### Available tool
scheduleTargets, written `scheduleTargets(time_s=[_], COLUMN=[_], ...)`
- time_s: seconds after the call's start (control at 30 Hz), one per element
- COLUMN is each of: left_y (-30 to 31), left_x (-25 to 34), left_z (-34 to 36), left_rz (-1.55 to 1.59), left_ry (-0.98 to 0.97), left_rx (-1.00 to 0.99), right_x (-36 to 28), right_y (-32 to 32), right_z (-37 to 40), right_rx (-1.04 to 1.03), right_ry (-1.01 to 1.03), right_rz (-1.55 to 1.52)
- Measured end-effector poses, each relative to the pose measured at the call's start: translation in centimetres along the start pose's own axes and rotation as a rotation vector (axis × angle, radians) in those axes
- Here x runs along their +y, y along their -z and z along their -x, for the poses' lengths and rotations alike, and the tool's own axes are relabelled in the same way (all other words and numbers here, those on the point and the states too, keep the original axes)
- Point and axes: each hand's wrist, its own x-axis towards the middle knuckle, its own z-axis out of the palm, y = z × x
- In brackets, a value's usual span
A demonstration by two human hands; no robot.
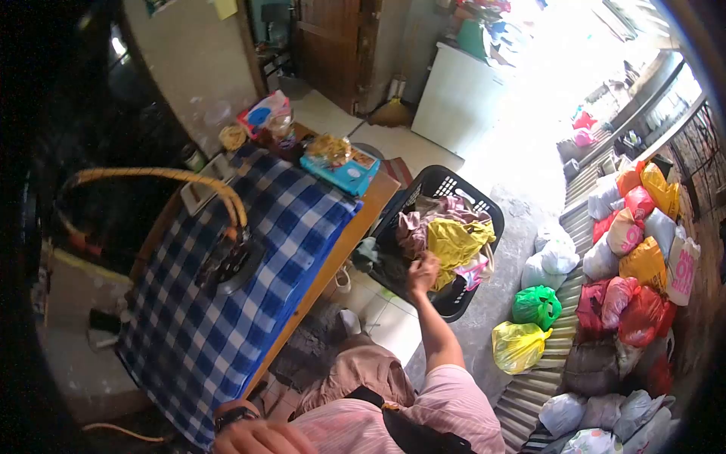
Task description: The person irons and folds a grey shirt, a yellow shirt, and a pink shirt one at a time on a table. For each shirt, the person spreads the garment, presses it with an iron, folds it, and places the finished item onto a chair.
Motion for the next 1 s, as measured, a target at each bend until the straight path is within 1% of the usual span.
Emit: scheduleTargets(time_s=[0.03, 0.07, 0.1, 0.13, 0.17, 0.2, 0.23, 0.27, 0.33, 0.4, 0.43, 0.47, 0.5, 0.53, 0.57, 0.6, 0.63, 0.7, 0.77, 0.8, 0.83, 0.9, 0.97, 1.0], left_y=[0.6, 1.1, 1.3, 1.3, 1.2, 1.1, 1.0, 0.7, 0.2, 0.1, 0.9, 2.5, 3.5, 3.6, 3.4, 3.2, 3.0, 2.9, 2.9, 2.8, 2.6, 2.3, 1.6, 1.1], left_x=[-0.9, -1.9, -3.0, -3.9, -4.8, -6.3, -6.8, -7.1, -7.4, -7.6, -7.9, -8.1, -8.4, -8.4, -8.3, -8.1, -8.0, -7.4, -6.5, -5.8, -5.0, -3.1, -0.8, 0.4], left_z=[-1.3, -2.3, -2.9, -3.2, -3.7, -5.7, -6.4, -7.0, -7.7, -8.2, -8.5, -8.8, -8.9, -8.6, -8.1, -7.6, -7.0, -5.9, -5.3, -5.0, -4.6, -3.7, -2.4, -1.7], left_rz=[0.129, 0.259, 0.268, 0.315, 0.359, 0.563, 0.564, 0.590, 0.642, 0.686, 0.686, 0.644, 0.593, 0.586, 0.606, 0.627, 0.620, 0.634, 0.602, 0.587, 0.567, 0.510, 0.440, 0.402], left_ry=[0.113, 0.227, 0.236, 0.235, 0.235, 0.167, 0.176, 0.189, 0.208, 0.217, 0.215, 0.234, 0.252, 0.252, 0.243, 0.234, 0.233, 0.253, 0.220, 0.203, 0.187, 0.147, 0.107, 0.086], left_rx=[-0.098, -0.194, -0.197, -0.161, -0.122, -0.028, -0.025, 0.047, 0.185, 0.328, 0.328, 0.135, -0.060, -0.061, -0.075, -0.091, -0.095, -0.133, -0.152, -0.151, -0.153, -0.152, -0.142, -0.135], right_x=[2.8, 4.6, 5.4, 6.0, 5.5, 6.5, 7.9, 9.4, 10.0, 10.1, 9.6, 8.2, 6.8, 4.3, 2.5, 6.3, 1.8, -1.6, -5.9, -7.7, -12.0, -17.4, -22.7, -24.4], right_y=[-1.1, -1.2, -0.6, -0.1, 0.9, 1.3, 1.6, 1.2, 0.8, 2.3, 3.5, 5.8, 8.0, 10.4, 12.3, 9.9, 14.4, 17.0, 19.2, 20.1, 22.5, 25.4, 27.3, 27.6], right_z=[-2.9, -5.4, -7.4, -9.4, -10.8, -11.7, -12.8, -13.3, -14.0, -15.1, -15.8, -17.0, -17.9, -18.8, -19.6, -21.3, -21.5, -22.1, -22.1, -22.0, -20.4, -17.7, -14.3, -12.8], right_rx=[0.076, 0.195, 0.243, 0.246, 0.181, 0.030, -0.117, -0.119, -0.030, 0.025, 0.058, 0.061, 0.083, 0.104, 0.127, 0.194, 0.053, 0.226, 0.226, 0.149, 0.019, -0.087, -0.113, -0.057], right_ry=[-0.090, -0.156, -0.280, -0.428, -0.550, -0.572, -0.589, -0.596, -0.404, -0.373, -0.351, -0.394, -0.300, -0.203, -0.149, -0.105, -0.148, 0.099, 0.031, 0.073, 0.005, 0.106, 0.228, 0.361], right_rz=[0.071, 0.126, 0.277, 0.345, 0.374, 0.255, 0.133, 0.133, 0.060, -0.104, -0.162, -0.141, -0.180, -0.182, -0.312, -0.557, -0.485, 0.202, -0.459, -0.695, -0.893, -0.853, -0.801, -0.736])
